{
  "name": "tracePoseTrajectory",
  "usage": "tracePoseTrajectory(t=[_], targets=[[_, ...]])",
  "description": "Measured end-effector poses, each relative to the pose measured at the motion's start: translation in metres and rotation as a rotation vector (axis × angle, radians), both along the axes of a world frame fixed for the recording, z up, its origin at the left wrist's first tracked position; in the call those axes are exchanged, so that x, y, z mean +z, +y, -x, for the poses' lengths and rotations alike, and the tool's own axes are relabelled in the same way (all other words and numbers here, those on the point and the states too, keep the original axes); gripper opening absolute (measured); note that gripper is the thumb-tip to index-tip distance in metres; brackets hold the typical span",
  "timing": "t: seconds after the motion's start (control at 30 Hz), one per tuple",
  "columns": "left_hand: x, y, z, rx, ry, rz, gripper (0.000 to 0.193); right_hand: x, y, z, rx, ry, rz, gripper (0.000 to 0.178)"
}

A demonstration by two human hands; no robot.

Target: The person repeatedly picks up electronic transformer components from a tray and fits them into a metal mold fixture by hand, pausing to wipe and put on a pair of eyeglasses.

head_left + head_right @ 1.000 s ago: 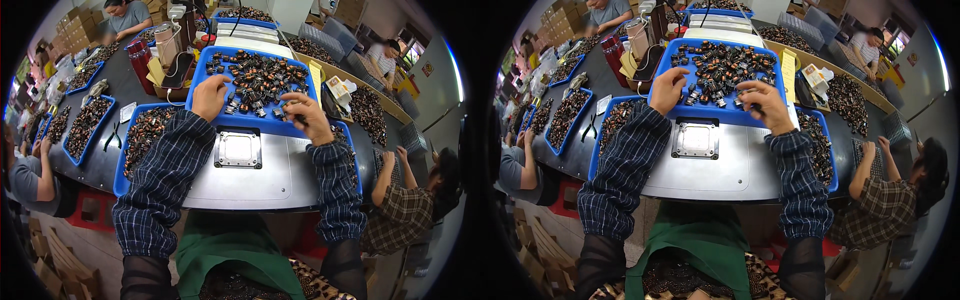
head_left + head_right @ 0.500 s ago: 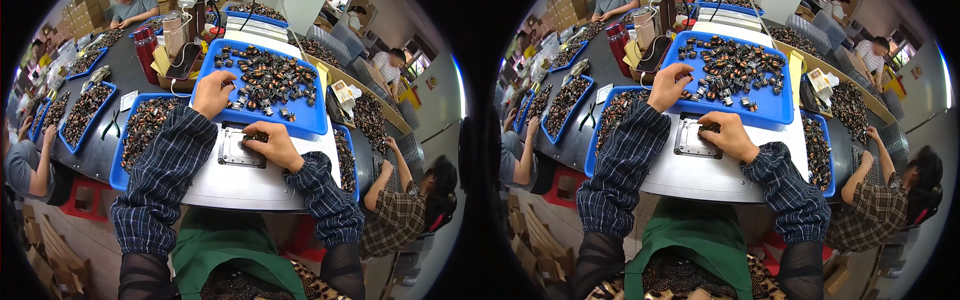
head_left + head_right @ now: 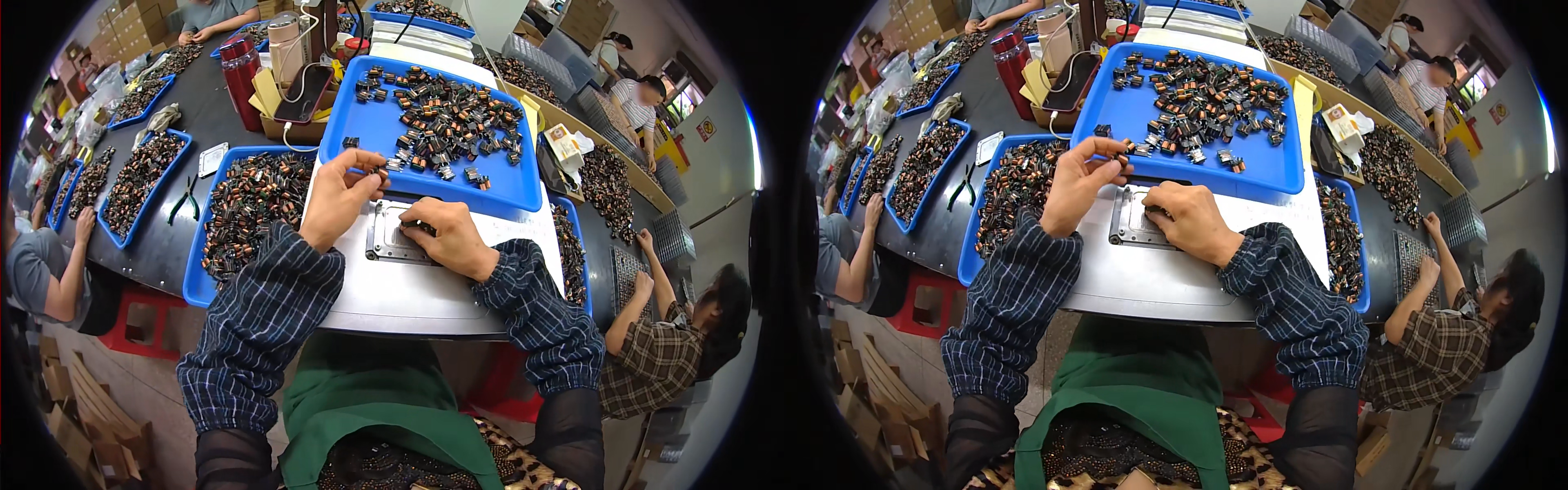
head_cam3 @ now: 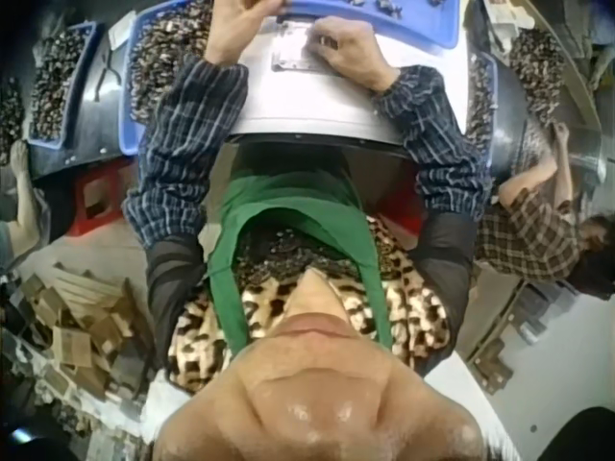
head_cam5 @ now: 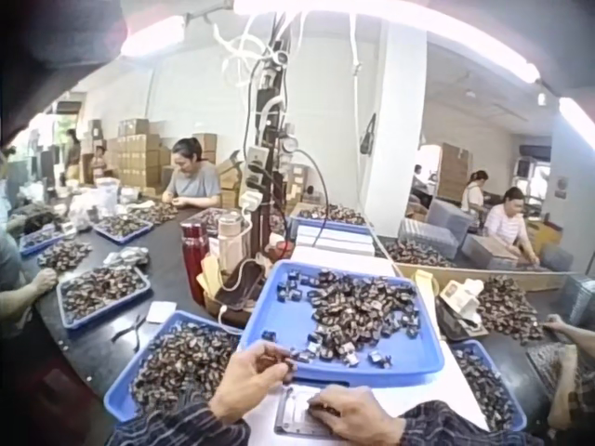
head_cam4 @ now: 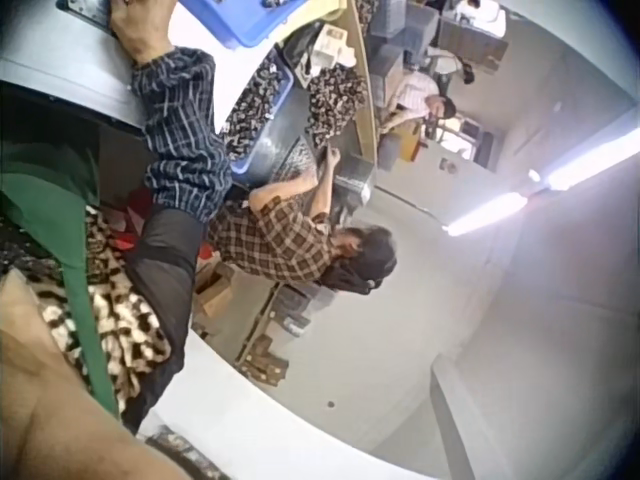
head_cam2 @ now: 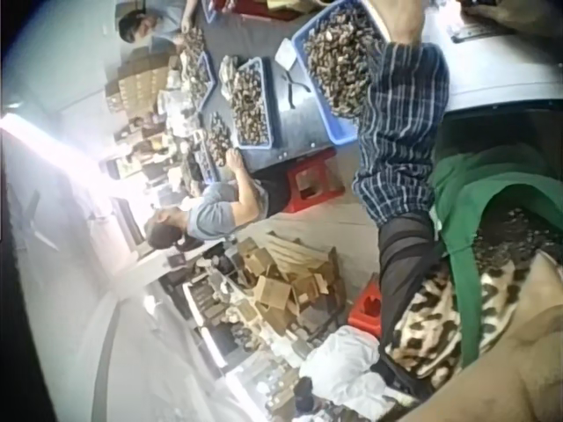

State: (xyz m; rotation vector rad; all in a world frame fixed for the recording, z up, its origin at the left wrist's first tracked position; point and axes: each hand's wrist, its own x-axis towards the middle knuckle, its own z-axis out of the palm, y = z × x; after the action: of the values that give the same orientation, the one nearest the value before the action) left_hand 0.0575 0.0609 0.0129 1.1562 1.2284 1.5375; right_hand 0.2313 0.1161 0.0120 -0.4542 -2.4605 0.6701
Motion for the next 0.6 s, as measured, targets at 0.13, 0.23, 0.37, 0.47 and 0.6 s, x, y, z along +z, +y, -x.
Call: tracePoseTrajectory(t=[0.13, 0.23, 0.37, 0.47, 0.6], targets=[[-0.005, 0.0, -0.004, 0.024, 0.205, -0.072, 0.023, 0.001, -0.003, 0.0, -0.048, -0.04, -0.08, 0.013], [-0.005, -0.004, -0.008, 0.017, 0.231, -0.007, 0.024, 0.002, 0.016, -0.007, -0.122, 0.255, 0.46, 0.018], [-0.008, -0.011, -0.009, 0.038, 0.298, 0.014, 0.019, 0.041, 0.043, -0.042, -0.111, 0.656, 1.185, 0.018], [-0.005, -0.013, -0.017, 0.014, 0.389, -0.04, 0.018, 0.038, 0.068, -0.065, -0.278, 0.403, 0.907, 0.016], [0.001, -0.018, -0.025, -0.03, 0.699, -0.085, 0.019, 0.023, 0.087, -0.066, -0.209, -0.038, 0.122, 0.014]])
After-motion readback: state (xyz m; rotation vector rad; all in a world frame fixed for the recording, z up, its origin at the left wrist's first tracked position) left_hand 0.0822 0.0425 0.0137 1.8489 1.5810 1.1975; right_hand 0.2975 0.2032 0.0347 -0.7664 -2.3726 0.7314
